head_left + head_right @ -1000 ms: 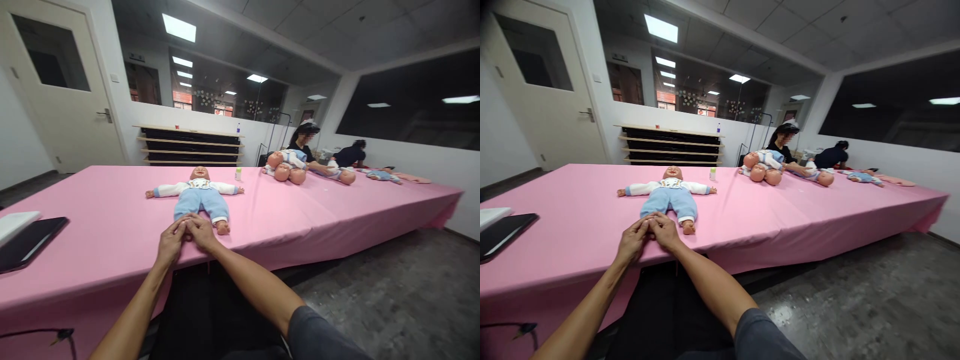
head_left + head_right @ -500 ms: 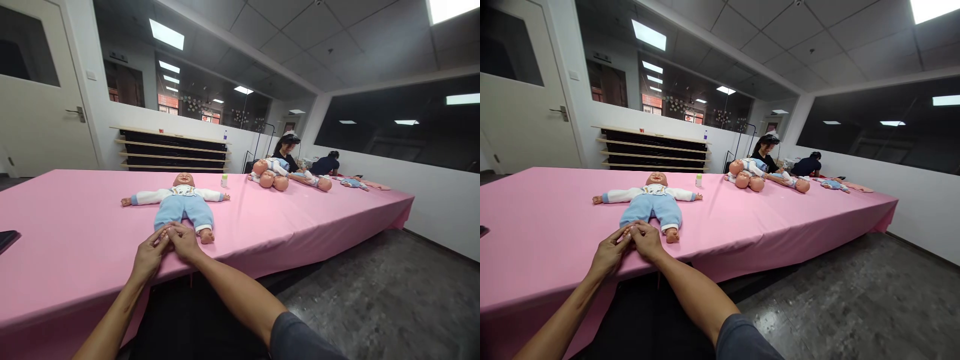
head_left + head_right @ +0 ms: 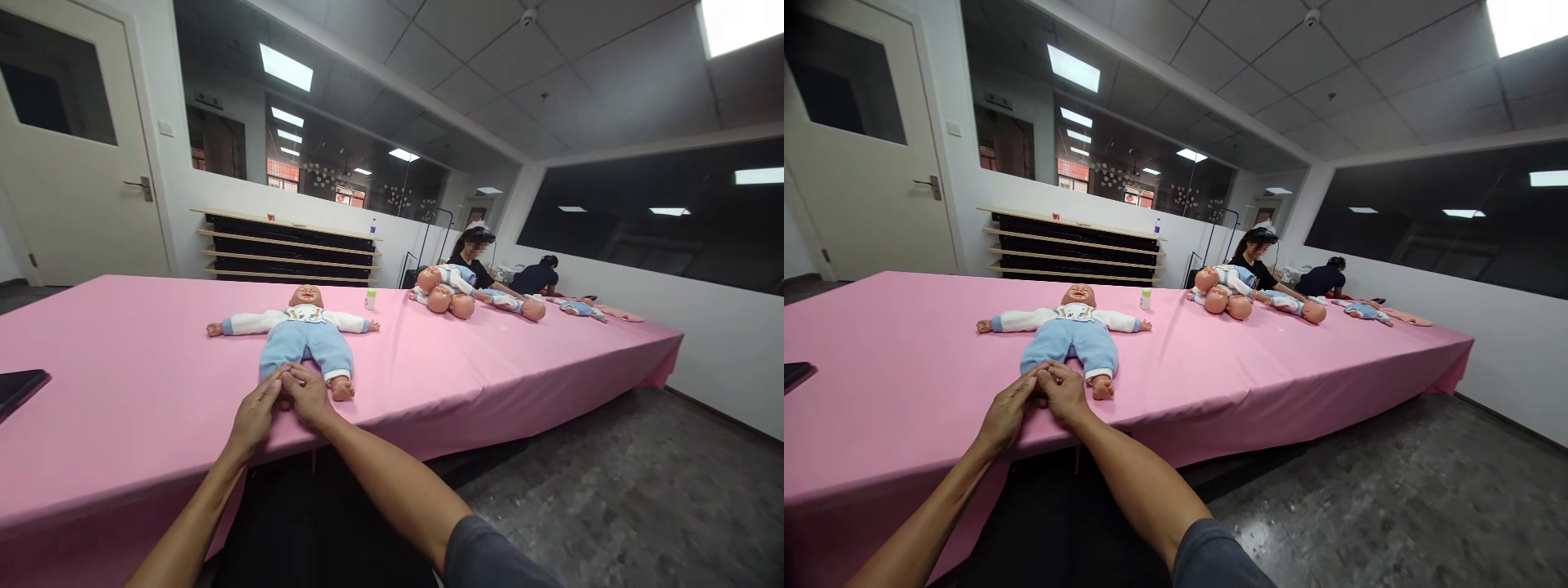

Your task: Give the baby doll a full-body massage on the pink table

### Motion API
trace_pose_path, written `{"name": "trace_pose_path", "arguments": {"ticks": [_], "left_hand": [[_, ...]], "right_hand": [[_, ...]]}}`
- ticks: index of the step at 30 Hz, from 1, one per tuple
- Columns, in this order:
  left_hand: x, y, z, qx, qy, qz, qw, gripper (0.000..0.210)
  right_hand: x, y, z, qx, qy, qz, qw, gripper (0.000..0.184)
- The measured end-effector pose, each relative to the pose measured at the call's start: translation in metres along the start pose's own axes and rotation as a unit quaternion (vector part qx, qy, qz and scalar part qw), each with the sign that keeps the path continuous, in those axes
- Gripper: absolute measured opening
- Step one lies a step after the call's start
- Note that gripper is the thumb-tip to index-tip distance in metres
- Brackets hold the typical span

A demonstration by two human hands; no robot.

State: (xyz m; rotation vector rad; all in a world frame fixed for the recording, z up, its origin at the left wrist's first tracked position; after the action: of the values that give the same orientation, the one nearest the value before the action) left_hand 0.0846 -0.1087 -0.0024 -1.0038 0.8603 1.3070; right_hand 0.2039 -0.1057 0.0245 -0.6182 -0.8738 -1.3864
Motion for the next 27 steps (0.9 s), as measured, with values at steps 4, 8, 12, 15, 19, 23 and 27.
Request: {"name": "trace_pose_path", "arguments": {"ticks": [4, 8, 12, 15, 19, 23, 27], "left_hand": [[0.003, -0.006, 0.003, 0.076, -0.002, 0.027, 0.997, 0.065], [0.002, -0.011, 0.004, 0.091, -0.036, 0.059, 0.993, 0.069], [-0.003, -0.015, 0.005, 0.071, -0.068, 0.107, 0.989, 0.065], [-0.01, -0.018, 0.006, 0.077, -0.091, 0.149, 0.982, 0.06], [-0.013, -0.018, 0.007, 0.076, -0.079, 0.159, 0.981, 0.059], [-0.005, -0.013, 0.006, 0.06, -0.062, 0.125, 0.988, 0.056], [0.005, -0.012, 0.008, 0.081, -0.053, 0.103, 0.99, 0.056]], "right_hand": [[-0.003, 0.001, 0.001, -0.018, -0.019, -0.006, 1.0, 0.042], [-0.001, -0.002, -0.002, -0.022, -0.009, -0.047, 0.999, 0.035], [0.004, -0.004, -0.006, -0.017, 0.001, -0.083, 0.996, 0.032], [0.005, -0.002, -0.006, -0.035, -0.003, -0.076, 0.996, 0.029], [0.006, -0.002, -0.007, -0.044, 0.007, -0.05, 0.998, 0.025], [0.003, -0.003, -0.008, -0.032, 0.002, -0.032, 0.999, 0.021], [-0.002, -0.003, -0.005, -0.05, -0.008, -0.004, 0.999, 0.019]]}}
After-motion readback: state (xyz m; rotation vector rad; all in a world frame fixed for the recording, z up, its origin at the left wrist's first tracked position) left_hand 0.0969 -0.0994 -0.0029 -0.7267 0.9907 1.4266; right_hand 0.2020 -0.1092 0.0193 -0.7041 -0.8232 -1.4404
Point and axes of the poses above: each hand's wrist, its own z-axis towards the middle knuckle, its own y-axis out of the back of the hand, x = y × z, the point moved 4 cm from there along z, towards the middle knuckle, and after that the axes turned 1 degree about x, right-handed, at the moved point
